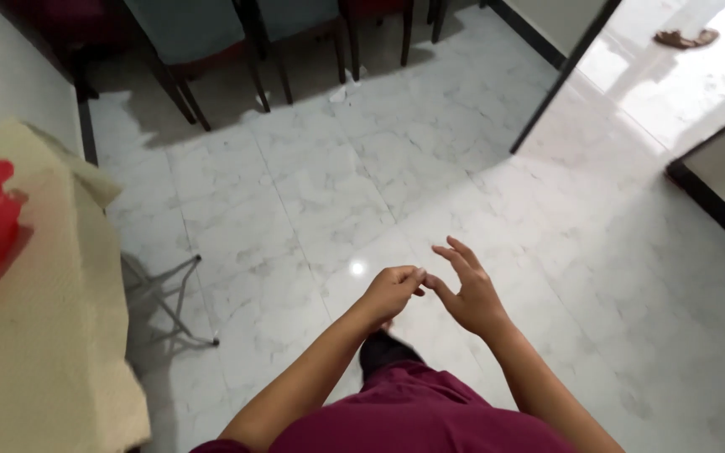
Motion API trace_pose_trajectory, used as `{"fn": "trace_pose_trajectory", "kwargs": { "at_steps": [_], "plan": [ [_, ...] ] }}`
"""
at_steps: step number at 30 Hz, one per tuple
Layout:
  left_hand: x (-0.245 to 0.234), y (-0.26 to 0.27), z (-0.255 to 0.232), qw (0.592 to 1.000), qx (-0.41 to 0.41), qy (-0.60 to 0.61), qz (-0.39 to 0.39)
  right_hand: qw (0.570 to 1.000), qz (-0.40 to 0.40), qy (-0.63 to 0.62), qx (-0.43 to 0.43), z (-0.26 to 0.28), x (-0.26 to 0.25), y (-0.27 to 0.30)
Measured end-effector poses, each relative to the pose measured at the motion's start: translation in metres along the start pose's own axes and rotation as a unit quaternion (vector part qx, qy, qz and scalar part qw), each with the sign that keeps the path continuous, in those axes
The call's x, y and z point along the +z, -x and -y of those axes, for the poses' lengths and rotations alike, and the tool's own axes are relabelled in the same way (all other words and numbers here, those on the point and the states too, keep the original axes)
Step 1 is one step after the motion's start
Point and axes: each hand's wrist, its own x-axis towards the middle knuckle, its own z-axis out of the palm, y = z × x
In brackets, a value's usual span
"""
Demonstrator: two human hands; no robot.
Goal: The person packs food into a box, wipes a table with a spray bottle and cloth, and then places a red plastic bag into a bin.
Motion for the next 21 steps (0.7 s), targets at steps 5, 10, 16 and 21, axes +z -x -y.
{"fn": "trace_pose_trajectory", "kwargs": {
  "at_steps": [5, 10, 16, 21],
  "plan": [
    [-0.086, -0.106, -0.065, 0.989, -0.039, -0.102, -0.098, 0.999, 0.003, -0.011, -0.036, -0.034, 0.013, -0.18],
    [-0.182, -0.198, -0.111, 0.972, -0.058, -0.038, -0.226, 0.985, 0.06, -0.072, -0.142, -0.043, 0.046, -0.348],
    [-0.296, -0.338, -0.103, 0.952, 0.01, 0.047, -0.302, 0.959, 0.183, -0.098, -0.195, -0.062, 0.082, -0.518],
    [-0.383, -0.476, -0.138, 0.944, -0.03, 0.032, -0.327, 0.968, 0.165, -0.09, -0.164, -0.102, 0.085, -0.679]
  ]
}}
